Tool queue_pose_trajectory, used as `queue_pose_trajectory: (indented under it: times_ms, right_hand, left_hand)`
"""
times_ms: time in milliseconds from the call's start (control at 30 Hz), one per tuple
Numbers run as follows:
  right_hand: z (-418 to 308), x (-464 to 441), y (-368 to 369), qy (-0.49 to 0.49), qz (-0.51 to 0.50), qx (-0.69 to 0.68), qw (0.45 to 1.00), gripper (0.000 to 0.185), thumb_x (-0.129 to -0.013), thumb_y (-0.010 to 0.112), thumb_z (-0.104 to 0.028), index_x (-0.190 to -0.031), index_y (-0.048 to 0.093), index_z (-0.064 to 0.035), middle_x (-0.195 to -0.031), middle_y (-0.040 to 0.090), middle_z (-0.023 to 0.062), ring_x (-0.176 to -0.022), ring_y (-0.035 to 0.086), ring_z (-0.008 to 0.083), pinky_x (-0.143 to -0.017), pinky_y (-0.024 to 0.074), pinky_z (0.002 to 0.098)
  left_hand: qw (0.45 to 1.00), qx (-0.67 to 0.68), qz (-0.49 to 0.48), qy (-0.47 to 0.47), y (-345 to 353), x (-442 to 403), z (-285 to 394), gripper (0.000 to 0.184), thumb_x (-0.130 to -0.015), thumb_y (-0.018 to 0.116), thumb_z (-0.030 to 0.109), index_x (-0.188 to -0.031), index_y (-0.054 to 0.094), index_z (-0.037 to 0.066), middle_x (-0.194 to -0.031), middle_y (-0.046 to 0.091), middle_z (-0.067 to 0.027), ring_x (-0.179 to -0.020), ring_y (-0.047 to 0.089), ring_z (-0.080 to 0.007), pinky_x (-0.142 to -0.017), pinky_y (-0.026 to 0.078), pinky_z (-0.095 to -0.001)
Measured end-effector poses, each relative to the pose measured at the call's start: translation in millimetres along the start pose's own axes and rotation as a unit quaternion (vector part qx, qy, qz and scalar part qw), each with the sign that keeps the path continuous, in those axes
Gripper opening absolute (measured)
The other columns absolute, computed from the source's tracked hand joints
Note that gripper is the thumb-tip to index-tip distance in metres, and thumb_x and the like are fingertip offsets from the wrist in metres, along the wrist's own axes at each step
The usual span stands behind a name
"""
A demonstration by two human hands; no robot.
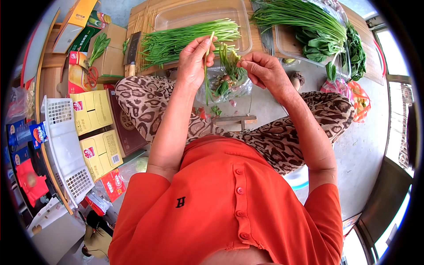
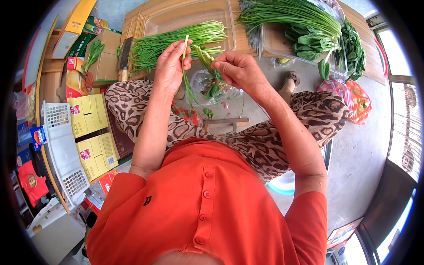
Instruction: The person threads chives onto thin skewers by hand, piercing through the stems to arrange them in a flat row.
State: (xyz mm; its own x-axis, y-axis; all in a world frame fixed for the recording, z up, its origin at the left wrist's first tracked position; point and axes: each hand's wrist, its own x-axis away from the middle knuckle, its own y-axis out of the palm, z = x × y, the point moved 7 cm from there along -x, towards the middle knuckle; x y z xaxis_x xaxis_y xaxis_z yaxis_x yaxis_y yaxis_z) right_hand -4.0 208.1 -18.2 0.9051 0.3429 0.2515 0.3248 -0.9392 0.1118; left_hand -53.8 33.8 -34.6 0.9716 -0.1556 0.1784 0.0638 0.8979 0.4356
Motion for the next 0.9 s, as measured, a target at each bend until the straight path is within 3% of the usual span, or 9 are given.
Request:
queue_pose_trajectory:
  times_ms: [900]
  right_hand:
    - [0.1,-0.3,1.4,-0.015,-0.013,0.003,1.0,0.017,-0.095,0.054,-0.02,-0.097,0.064,-0.0062,-0.058,0.044,-0.0069,-0.049,0.036,0.001,-0.042,0.0258,0.018]
  left_hand:
    - [0.999,-0.029,-0.008,-0.011,-7.1,-1.6,8.2,0.018,-0.088,0.063,0.014,-0.1,0.066,0.001,-0.078,0.059,-0.0022,-0.059,0.047,-0.0085,-0.052,0.035,-0.0214]
